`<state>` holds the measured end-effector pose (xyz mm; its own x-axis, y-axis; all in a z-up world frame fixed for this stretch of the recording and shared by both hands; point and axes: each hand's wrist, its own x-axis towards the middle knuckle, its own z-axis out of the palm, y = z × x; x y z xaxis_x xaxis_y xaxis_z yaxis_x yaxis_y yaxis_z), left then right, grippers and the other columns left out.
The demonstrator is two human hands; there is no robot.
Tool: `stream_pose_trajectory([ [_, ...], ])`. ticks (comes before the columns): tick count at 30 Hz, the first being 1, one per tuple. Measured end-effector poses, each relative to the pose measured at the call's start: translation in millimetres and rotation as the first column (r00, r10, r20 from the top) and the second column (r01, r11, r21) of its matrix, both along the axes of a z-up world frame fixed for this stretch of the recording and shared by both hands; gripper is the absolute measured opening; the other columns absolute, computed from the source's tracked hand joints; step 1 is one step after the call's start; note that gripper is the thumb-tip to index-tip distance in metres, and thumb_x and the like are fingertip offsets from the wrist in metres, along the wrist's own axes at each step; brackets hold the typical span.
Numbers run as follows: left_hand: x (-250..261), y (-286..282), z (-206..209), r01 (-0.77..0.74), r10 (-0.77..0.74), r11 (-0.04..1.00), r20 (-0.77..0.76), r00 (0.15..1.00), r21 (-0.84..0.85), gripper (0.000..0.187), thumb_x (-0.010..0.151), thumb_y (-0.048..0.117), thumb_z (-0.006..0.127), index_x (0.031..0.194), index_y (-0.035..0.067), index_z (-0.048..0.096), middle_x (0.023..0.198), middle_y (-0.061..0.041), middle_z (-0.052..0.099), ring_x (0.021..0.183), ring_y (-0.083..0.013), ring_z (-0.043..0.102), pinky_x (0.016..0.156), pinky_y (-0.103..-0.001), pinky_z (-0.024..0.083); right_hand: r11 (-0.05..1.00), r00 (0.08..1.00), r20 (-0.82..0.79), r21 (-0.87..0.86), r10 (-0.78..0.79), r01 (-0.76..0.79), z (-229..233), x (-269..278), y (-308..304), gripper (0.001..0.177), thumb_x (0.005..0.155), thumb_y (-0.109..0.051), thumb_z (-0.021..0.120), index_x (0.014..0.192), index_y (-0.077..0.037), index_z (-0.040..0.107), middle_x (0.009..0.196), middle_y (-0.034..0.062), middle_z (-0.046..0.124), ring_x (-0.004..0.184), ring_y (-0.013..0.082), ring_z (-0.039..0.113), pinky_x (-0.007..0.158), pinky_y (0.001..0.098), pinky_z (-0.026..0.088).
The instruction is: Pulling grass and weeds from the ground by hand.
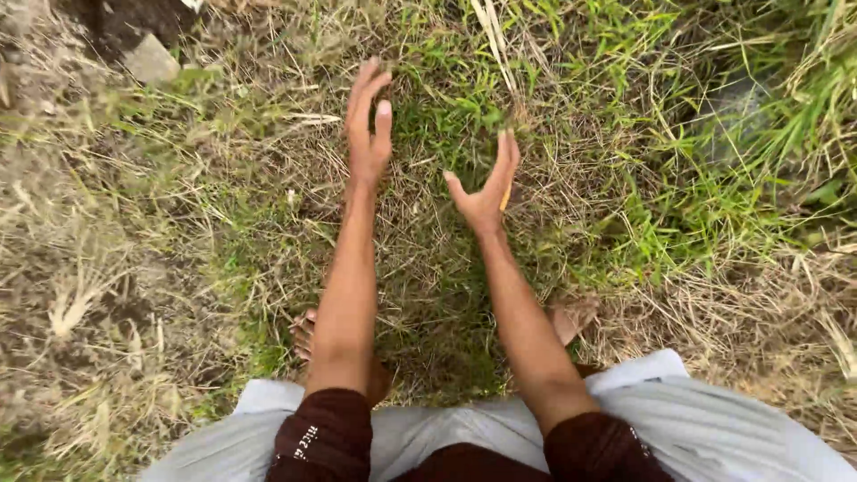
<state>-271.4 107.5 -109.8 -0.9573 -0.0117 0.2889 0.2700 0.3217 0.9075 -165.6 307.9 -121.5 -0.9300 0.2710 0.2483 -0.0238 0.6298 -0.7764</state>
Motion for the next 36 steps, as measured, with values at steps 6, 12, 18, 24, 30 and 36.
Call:
stream_pose_trajectory([
  [6,-3,13,-24,0.068,-0.078,0.993,0.111,0.991,0.093,0.040,0.111,0.037,0.043,0.140,0.016,0.062,0.148,-0.011,0.062,0.142,-0.0293,0.053,0.124,-0.051,0.038,0.997,0.998,-0.031,0.068,0.050,-0.047,-5,-36,-12,0.112,0.082,-0.042,0.090,0.163,-0.007,0.022,0.162,0.0254,0.033,0.152,0.0424,0.034,0.125,0.0550,0.032],
  [12,7,15,10,0.083,-0.086,0.996,0.088,0.992,0.034,0.036,0.113,0.028,0.042,0.135,0.012,0.065,0.137,-0.009,0.069,0.130,-0.0258,0.063,0.115,-0.044,0.045,0.977,0.989,0.104,0.174,0.103,-0.120,-9,-58,-16,0.109,0.080,-0.046,0.089,0.160,-0.005,0.026,0.148,0.0242,0.047,0.136,0.0387,0.045,0.118,0.0553,0.034],
  [18,23,24,-26,0.082,-0.119,0.971,0.155,0.981,0.225,0.038,0.116,0.022,0.037,0.134,0.009,0.067,0.139,-0.012,0.067,0.131,-0.0272,0.063,0.115,-0.045,0.048,0.925,0.965,0.258,0.351,0.053,-0.145,-10,-75,-25,0.059,0.087,-0.048,0.081,0.124,-0.005,0.064,0.106,0.0158,0.064,0.097,0.0295,0.059,0.082,0.0479,0.050],
  [24,28,20,7,-0.024,-0.084,0.957,0.355,0.931,0.290,0.038,0.108,0.021,0.040,0.133,0.007,0.065,0.134,-0.011,0.070,0.099,-0.0235,0.063,0.079,-0.039,0.052,0.918,0.969,0.244,0.372,0.045,-0.136,-65,-84,-10,0.033,0.106,-0.036,0.061,0.116,-0.007,0.074,0.060,0.0029,0.058,0.044,0.0135,0.049,0.037,0.0333,0.040],
  [30,25,21,1,0.057,-0.095,0.931,0.090,0.991,0.361,0.034,0.113,0.018,0.040,0.133,0.006,0.065,0.135,-0.012,0.068,0.123,-0.0228,0.065,0.103,-0.039,0.056,0.982,0.968,0.232,0.136,0.100,-0.134,-21,-73,-19,0.028,0.105,-0.025,0.058,0.117,-0.005,0.073,0.050,0.0016,0.054,0.038,0.0114,0.044,0.034,0.0325,0.036],
  [36,26,20,21,0.001,-0.037,0.947,0.107,0.994,0.320,0.033,0.112,0.018,0.043,0.129,0.007,0.069,0.131,-0.013,0.070,0.116,-0.0257,0.067,0.105,-0.042,0.054,0.985,0.959,0.242,-0.129,0.147,-0.118,-20,-34,-13,0.030,0.108,-0.026,0.056,0.107,-0.003,0.076,0.055,0.0015,0.059,0.040,0.0085,0.046,0.036,0.0284,0.034],
])
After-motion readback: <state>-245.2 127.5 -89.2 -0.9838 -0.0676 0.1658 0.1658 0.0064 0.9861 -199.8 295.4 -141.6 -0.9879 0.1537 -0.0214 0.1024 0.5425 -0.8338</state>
